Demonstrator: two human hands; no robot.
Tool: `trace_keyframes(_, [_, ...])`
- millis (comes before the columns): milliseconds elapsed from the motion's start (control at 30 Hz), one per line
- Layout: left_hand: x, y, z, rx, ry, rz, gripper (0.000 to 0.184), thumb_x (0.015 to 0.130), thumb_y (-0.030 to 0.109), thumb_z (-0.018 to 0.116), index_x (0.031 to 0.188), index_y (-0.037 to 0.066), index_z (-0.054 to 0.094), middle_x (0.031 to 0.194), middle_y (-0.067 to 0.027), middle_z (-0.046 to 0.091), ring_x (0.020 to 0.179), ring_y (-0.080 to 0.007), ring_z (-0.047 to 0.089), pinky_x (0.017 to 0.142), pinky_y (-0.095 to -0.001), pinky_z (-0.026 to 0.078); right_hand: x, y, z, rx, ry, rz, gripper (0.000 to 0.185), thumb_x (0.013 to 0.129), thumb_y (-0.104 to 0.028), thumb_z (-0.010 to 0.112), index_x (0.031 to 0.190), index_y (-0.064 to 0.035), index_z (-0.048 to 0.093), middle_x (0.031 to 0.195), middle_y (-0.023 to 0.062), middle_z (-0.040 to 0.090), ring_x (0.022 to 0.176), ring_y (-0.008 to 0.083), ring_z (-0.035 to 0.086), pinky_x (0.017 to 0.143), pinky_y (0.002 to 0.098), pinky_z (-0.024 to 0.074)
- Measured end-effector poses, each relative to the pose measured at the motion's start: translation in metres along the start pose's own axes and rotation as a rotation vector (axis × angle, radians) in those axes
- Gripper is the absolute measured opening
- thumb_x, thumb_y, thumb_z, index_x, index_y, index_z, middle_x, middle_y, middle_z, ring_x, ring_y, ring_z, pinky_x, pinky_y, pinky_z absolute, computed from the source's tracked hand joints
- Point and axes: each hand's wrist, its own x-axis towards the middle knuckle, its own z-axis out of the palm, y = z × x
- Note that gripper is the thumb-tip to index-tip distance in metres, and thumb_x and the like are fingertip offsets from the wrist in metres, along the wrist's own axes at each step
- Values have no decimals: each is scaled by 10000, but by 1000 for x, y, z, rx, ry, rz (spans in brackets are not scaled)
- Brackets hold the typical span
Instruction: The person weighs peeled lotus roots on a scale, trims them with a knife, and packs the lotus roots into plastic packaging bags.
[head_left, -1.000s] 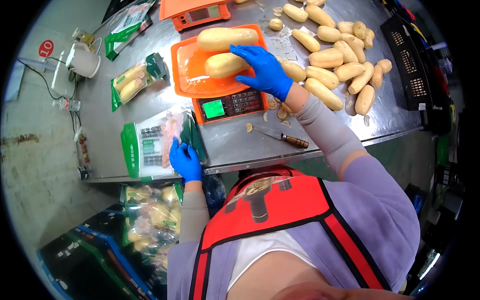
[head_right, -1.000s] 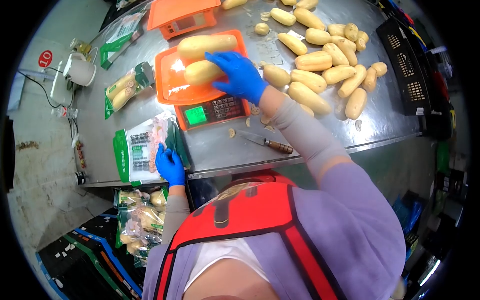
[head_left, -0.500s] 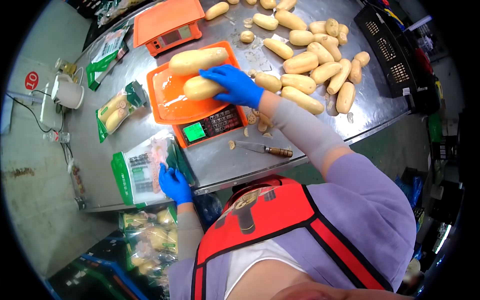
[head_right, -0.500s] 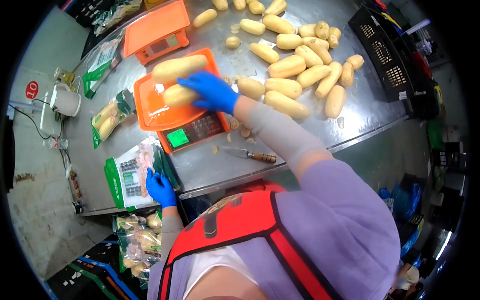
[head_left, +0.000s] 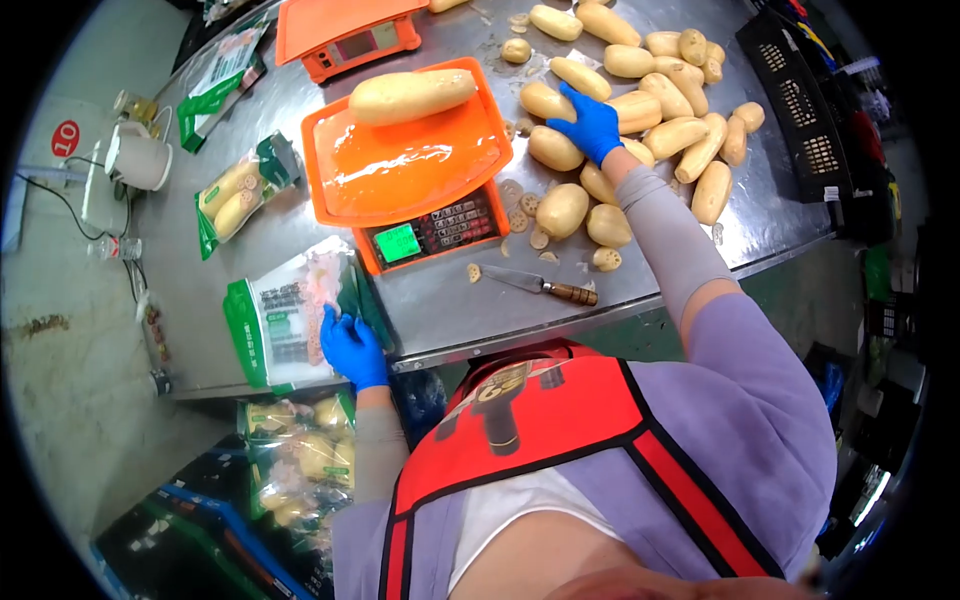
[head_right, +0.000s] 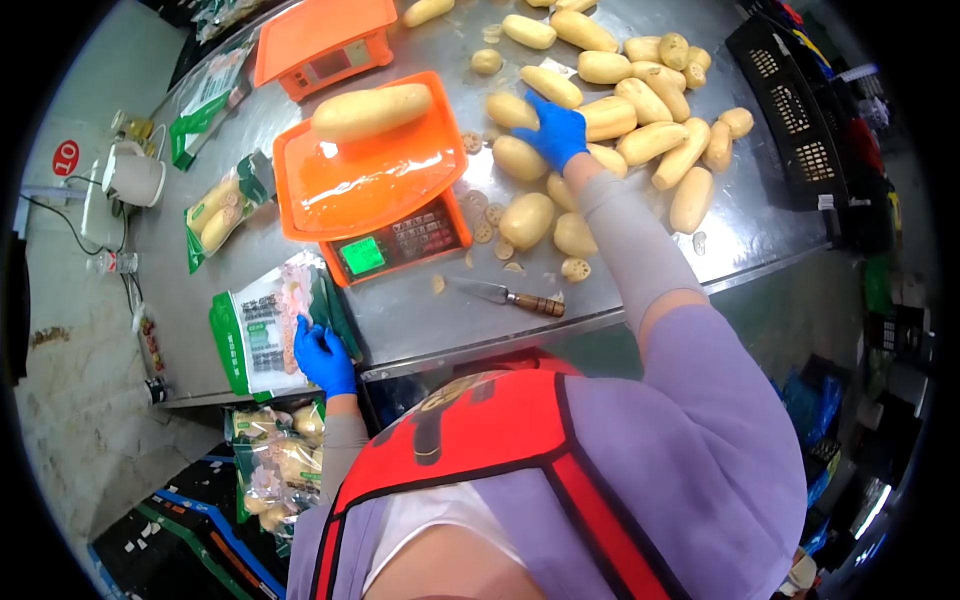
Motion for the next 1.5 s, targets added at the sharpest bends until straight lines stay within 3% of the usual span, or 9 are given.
trace_keyframes(233, [3,10,-4,-15,6,-49,110,784,89,603,842,4,562,1212,-245,533,1059,-362,534,904,-416,412,2,21,7,68,-71,11,652,766,-511,632,1268,-116,505,1158,165,588,998,332,588,869,396,458])
trace_keyframes(400, [2,9,-3,-4,-9,-38,135,776,118,609,846,17,552,1216,-235,533,1046,-372,526,898,-440,406,-15,20,-15,538,146,-20,451,824,-330,659,1181,-65,582,1074,167,633,972,260,617,854,329,467])
trace_keyframes(567, [-1,-1,2,-32,4,-6,131,782,97,601,860,13,537,1246,-255,509,1085,-385,516,932,-439,393,-44,33,-13,805,284,11,297,857,-131,623,1130,-16,603,969,87,666,839,132,611,774,269,485])
trace_keyframes(933, [0,1,0,-52,-7,-38,123,778,68,591,836,-29,544,1244,-263,509,1094,-373,525,924,-407,418,-124,49,-61,811,328,351,209,866,-132,607,1012,14,636,913,51,639,827,104,578,765,254,466])
trace_keyframes(967, [0,1,-1,-53,-9,-37,123,778,68,591,836,-29,544,1244,-263,509,1094,-373,525,924,-407,418,-136,55,-60,689,237,411,210,859,-145,618,1010,-1,638,905,58,639,818,117,586,762,260,465])
trace_keyframes(1067, [0,3,-2,-38,-21,-37,120,779,67,589,834,-29,542,1240,-261,512,1081,-373,529,915,-408,421,-185,32,-52,522,238,248,247,820,-170,660,1030,-41,644,916,86,651,840,183,610,784,303,471])
trace_keyframes(1133, [0,2,-1,-94,-17,-64,119,779,71,590,831,-25,542,1239,-256,514,1072,-372,530,908,-408,422,-203,14,-52,329,176,33,485,740,-217,716,1188,-94,576,1067,132,601,999,294,561,885,383,432])
trace_keyframes(1200, [-2,-2,3,-100,-8,-55,120,778,74,593,832,-21,543,1240,-254,514,1069,-372,531,908,-407,421,-207,-7,-54,164,80,-7,657,698,-248,738,1289,-113,485,1171,148,540,1076,329,502,924,418,399])
trace_keyframes(1500, [0,3,0,-60,7,-26,118,788,69,601,850,-22,558,1221,-260,521,1096,-356,519,931,-402,399,-194,-7,-47,295,147,9,745,637,-279,784,1285,-80,473,1133,142,536,1043,318,505,914,412,402])
